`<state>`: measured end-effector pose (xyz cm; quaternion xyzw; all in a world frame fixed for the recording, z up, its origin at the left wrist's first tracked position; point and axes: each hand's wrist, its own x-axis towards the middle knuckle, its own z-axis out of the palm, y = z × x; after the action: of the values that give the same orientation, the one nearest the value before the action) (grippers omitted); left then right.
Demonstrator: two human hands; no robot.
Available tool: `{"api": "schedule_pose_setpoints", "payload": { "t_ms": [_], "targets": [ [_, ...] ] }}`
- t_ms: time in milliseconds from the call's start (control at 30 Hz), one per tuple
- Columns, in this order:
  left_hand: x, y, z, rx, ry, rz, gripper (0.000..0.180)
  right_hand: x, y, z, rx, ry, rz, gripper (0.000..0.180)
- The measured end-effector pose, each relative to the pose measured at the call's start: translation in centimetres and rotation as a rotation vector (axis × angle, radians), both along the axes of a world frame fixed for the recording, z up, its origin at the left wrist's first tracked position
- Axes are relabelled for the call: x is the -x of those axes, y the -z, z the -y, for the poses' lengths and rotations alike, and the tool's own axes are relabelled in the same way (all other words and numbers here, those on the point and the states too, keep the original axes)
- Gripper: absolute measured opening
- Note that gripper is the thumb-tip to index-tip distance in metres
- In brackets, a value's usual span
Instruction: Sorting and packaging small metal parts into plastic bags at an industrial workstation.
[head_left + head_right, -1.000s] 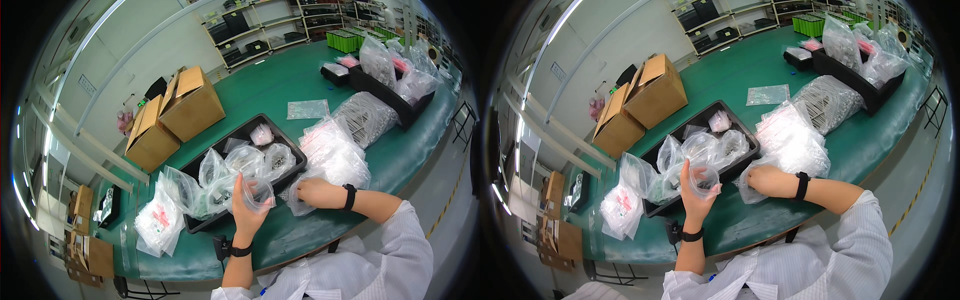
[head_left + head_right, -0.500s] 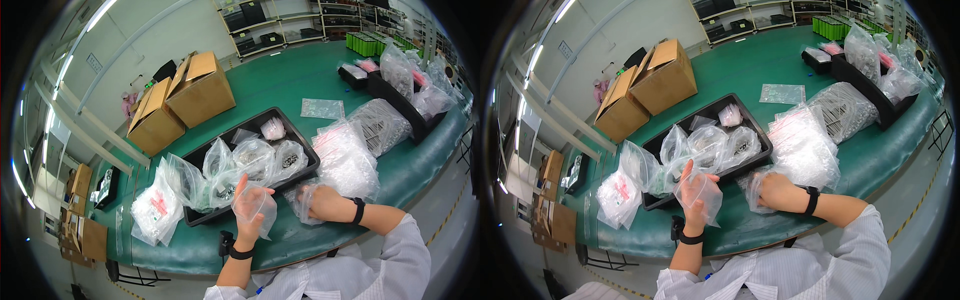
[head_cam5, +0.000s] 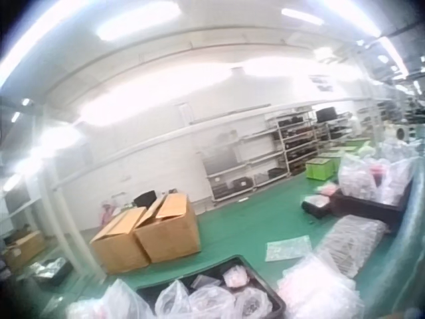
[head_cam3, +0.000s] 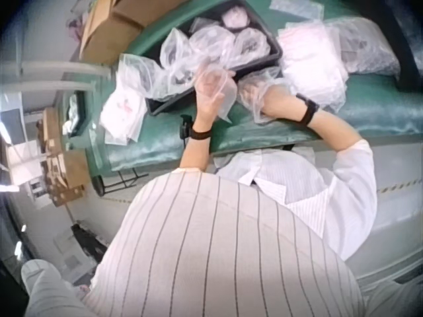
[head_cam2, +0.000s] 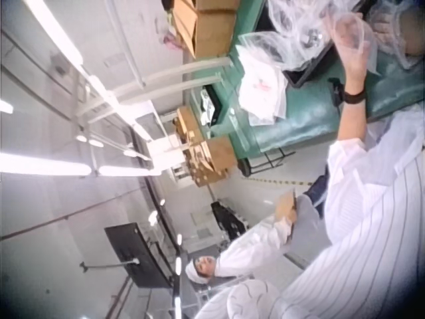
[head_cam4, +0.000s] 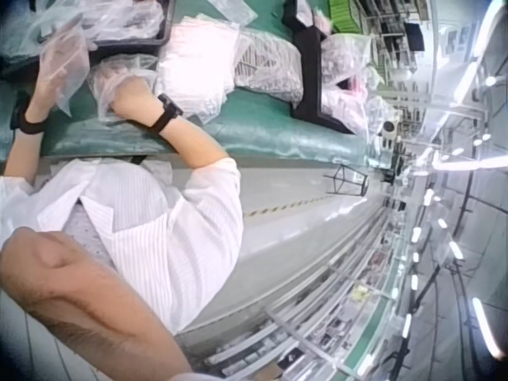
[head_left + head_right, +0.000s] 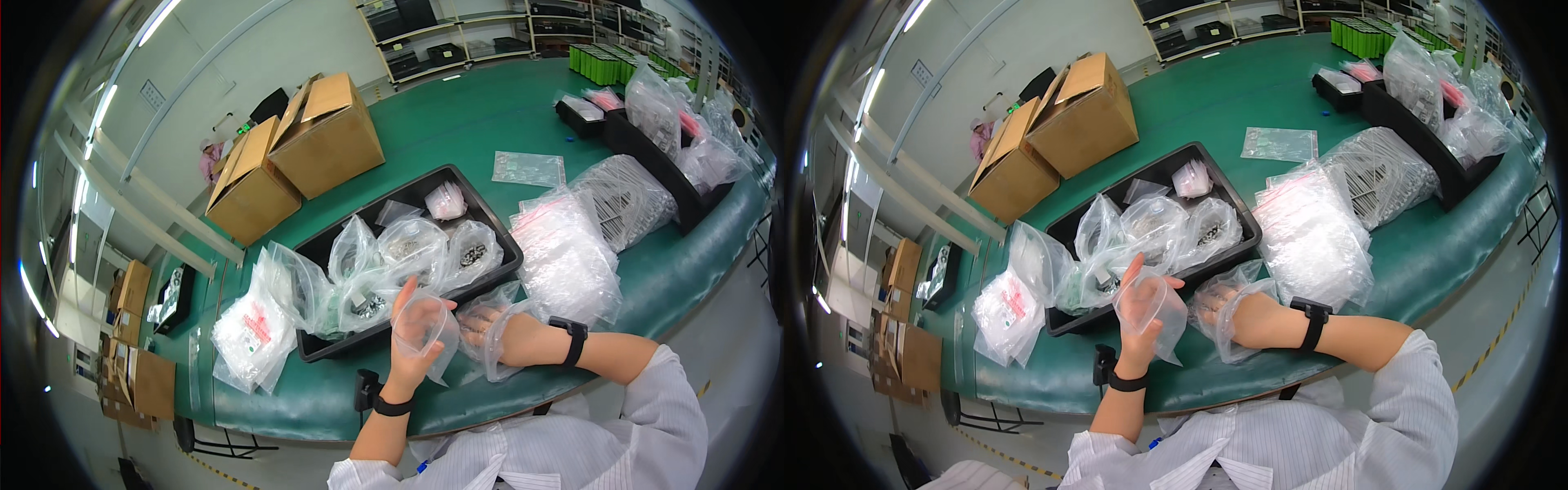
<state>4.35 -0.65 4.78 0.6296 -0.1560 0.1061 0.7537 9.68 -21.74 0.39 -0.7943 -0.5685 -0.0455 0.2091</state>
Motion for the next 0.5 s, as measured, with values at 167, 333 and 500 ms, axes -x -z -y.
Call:
{"api": "schedule_pose_setpoints", "payload": {
  "t_ms": [167, 333, 500],
  "targets": [
    [-0.2, -0.3, -0.3, 0.274, 0.125, -0.122, 0.113, 0.4, -0.4, -0.9, 0.068, 0.046, 0.077, 0.035],
    [-0.9, 0.5, -1.6, 0.822, 0.43, -0.102, 0.104, 0.3, -1.2, -0.7, 0.064, -0.011, 0.126, 0.031],
    [-1.0, 0.8, -1.7, 0.805, 0.384, -0.147, 0.105, 0.5, -0.7, -0.5, 0.014, 0.0, 0.129, 0.024]
  ]
}}
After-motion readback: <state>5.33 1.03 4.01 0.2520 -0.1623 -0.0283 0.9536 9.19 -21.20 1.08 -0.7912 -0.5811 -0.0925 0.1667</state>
